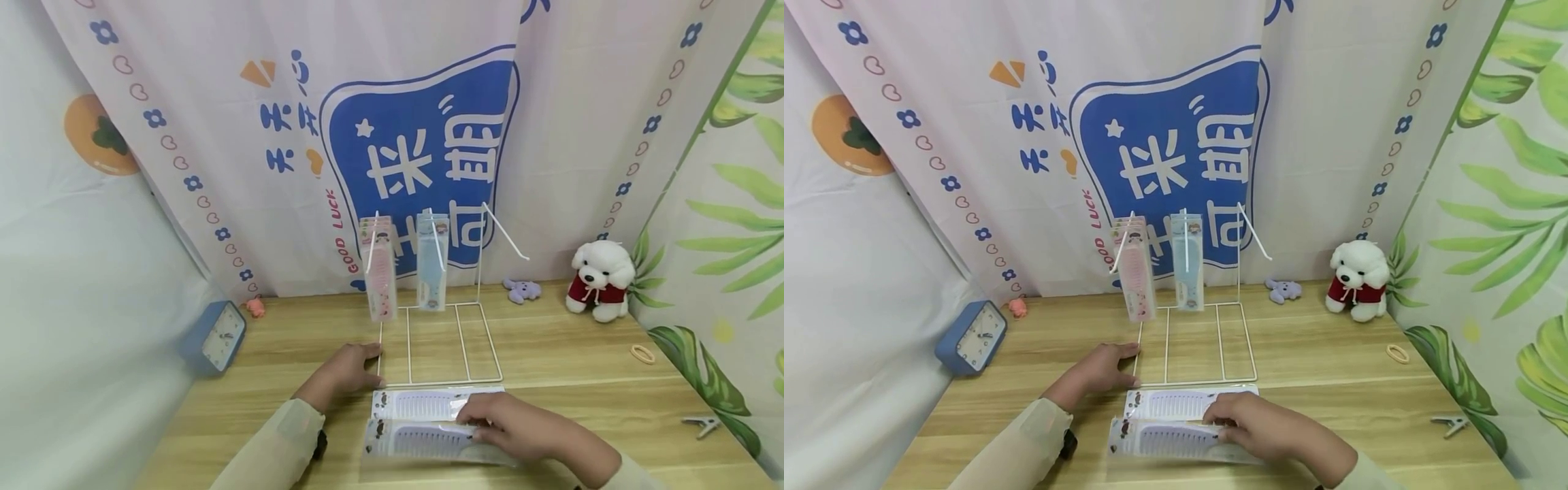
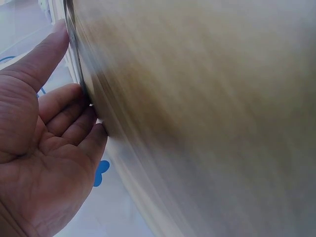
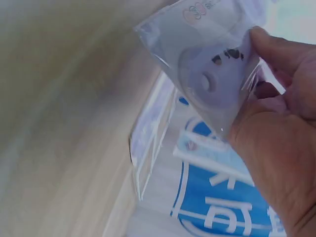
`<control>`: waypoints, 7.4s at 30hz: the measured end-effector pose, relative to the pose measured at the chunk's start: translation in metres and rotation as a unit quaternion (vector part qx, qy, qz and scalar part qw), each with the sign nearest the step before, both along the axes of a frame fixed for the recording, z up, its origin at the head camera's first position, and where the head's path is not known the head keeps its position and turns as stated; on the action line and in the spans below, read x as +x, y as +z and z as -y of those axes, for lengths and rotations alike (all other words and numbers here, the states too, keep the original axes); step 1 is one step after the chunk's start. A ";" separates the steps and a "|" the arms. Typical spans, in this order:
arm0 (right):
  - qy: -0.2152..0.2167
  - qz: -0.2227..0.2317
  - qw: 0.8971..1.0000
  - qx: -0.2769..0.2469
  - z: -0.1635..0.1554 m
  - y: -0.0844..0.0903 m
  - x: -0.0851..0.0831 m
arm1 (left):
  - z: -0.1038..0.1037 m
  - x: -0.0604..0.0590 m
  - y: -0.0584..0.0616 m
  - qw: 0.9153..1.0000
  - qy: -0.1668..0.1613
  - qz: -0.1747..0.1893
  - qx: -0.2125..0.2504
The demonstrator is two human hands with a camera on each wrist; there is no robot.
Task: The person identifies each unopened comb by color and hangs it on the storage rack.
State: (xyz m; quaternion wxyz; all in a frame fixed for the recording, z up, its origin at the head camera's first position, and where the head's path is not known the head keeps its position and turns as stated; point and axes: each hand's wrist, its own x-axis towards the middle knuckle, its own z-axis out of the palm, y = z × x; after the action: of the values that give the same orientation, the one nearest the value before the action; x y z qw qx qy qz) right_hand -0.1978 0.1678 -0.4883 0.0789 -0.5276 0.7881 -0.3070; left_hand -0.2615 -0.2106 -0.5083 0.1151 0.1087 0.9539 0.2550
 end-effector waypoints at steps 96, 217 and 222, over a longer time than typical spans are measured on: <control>-0.369 0.197 0.895 -0.154 -0.038 0.040 -0.179 | -0.001 0.002 -0.002 1.000 0.010 0.006 0.004; -0.108 0.033 0.984 0.140 -0.001 -0.013 -0.018 | 0.000 0.003 -0.003 1.000 0.010 0.004 0.005; -0.100 0.068 0.988 0.093 -0.009 -0.007 -0.021 | 0.000 0.002 -0.002 1.000 0.009 0.003 0.008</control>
State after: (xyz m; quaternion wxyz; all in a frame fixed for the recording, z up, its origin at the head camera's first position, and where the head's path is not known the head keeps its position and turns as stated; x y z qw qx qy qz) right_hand -0.2192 0.1769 -0.4950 0.1500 -0.4148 0.8547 -0.2735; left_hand -0.2599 -0.2104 -0.5107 0.1144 0.1003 0.9525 0.2638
